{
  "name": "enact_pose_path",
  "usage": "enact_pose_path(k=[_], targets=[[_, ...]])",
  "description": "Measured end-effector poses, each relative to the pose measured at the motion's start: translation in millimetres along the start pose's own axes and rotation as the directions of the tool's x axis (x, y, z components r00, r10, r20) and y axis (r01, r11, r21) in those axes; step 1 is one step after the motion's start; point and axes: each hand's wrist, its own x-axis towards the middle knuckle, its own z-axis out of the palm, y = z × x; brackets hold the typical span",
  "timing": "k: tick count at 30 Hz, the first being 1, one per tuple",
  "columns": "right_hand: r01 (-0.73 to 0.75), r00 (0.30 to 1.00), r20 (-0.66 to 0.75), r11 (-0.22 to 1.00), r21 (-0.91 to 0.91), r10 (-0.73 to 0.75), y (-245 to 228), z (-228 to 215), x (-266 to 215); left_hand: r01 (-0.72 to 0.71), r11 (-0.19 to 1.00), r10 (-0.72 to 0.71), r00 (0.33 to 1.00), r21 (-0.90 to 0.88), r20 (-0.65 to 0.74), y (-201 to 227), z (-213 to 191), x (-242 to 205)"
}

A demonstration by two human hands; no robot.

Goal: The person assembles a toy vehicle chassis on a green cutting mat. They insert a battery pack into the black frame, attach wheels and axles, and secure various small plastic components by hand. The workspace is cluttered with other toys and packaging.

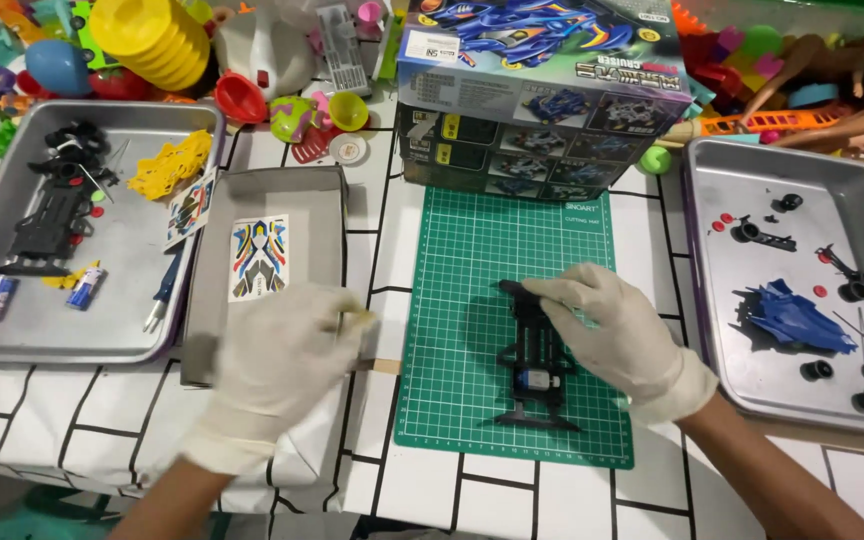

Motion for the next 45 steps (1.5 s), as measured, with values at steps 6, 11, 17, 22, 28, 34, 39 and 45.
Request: enact_pose_path(k=[6,11,17,22,28,34,39,45], targets=[[-0.038,0.938,0.346,0.995,0.093,0.004,14,5,40,-0.116,0.988,0.148,0.893,-0.1,0.425,87,68,28],[0.099,0.969,0.214,0.989,0.109,-0.12,25,13,37,-0.008,0.999,0.033,0.833,-0.048,0.552,100,78,45],[0.2,0.978,-0.079,0.976,0.083,-0.194,49,17,-2,0.152,0.988,-0.123,0.778,0.005,0.616,116,91,54],[0.038,0.974,-0.225,0.997,0.064,-0.023,47,15,-41,0.182,0.983,-0.13,0.797,-0.03,0.59,123,110,63],[-0.009,0.9,-0.427,0.983,0.181,0.087,28,8,-37,0.552,0.668,-0.188,0.774,-0.499,0.604,146,95,73],[0.053,0.85,-0.524,0.984,0.172,0.046,16,8,-28,0.639,0.265,-0.126,0.766,-0.722,0.631,142,103,72],[0.128,0.828,-0.557,0.99,0.066,-0.07,8,7,-23,0.637,0.118,-0.072,0.771,-0.762,0.633,135,115,72],[0.21,0.843,-0.527,0.967,0.144,-0.104,12,2,-23,0.59,0.12,-0.115,0.807,-0.798,0.579,134,118,70]])
